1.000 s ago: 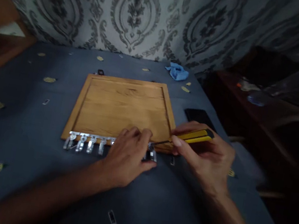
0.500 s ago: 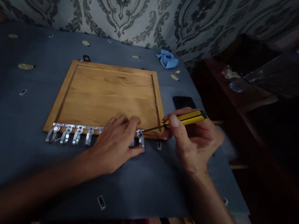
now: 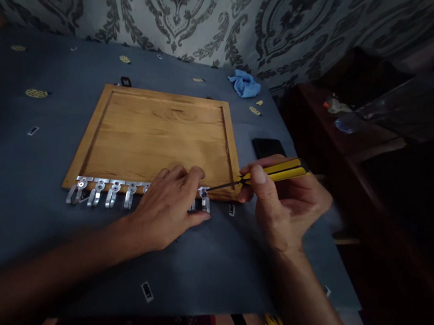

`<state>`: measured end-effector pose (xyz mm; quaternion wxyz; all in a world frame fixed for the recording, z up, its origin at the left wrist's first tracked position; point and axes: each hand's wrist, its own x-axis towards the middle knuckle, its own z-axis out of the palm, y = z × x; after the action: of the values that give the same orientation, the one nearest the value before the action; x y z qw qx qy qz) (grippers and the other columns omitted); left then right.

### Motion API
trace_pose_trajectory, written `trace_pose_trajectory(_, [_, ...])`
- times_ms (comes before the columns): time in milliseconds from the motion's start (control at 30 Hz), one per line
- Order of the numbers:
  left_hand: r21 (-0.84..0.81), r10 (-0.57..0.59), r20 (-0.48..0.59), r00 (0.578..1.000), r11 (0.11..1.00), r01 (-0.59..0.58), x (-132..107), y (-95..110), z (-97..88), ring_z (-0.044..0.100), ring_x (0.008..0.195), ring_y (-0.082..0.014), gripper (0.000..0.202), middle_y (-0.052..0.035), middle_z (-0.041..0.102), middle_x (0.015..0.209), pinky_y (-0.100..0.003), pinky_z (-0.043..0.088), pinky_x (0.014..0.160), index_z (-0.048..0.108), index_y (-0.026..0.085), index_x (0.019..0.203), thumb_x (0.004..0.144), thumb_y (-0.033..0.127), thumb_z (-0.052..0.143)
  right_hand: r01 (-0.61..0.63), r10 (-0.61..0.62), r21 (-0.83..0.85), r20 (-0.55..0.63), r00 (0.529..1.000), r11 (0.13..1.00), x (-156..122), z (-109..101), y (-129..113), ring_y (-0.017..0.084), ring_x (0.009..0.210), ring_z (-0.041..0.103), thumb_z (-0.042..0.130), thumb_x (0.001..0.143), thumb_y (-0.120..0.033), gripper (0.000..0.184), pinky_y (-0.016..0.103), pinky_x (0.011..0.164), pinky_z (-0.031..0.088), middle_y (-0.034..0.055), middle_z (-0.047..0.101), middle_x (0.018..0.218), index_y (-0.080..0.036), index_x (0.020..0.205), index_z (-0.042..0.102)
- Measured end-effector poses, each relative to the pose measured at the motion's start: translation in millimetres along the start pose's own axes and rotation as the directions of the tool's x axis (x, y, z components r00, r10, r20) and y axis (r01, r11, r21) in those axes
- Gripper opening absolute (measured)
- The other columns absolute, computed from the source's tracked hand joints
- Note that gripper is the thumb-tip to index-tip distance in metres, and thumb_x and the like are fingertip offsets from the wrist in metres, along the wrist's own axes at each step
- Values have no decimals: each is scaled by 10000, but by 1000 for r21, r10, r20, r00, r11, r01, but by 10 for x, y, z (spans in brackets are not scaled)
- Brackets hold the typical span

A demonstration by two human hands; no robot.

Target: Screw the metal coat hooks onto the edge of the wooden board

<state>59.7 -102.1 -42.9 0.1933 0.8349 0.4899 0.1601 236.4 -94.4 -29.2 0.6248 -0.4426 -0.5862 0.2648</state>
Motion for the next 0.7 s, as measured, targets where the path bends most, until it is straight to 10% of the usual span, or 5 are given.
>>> trace_pose_trajectory(700, [14,2,-8,1000,1000,-2,-3,-5,26,605,1035,-299,485,-90,653,1083,-448,487,892,483,190,1122,796,326,816,-38,23,82,176,984,996,42,-16,-82,88,445,580,879,721,-365,212,215,359,488,-15,708,728,-226,745,720])
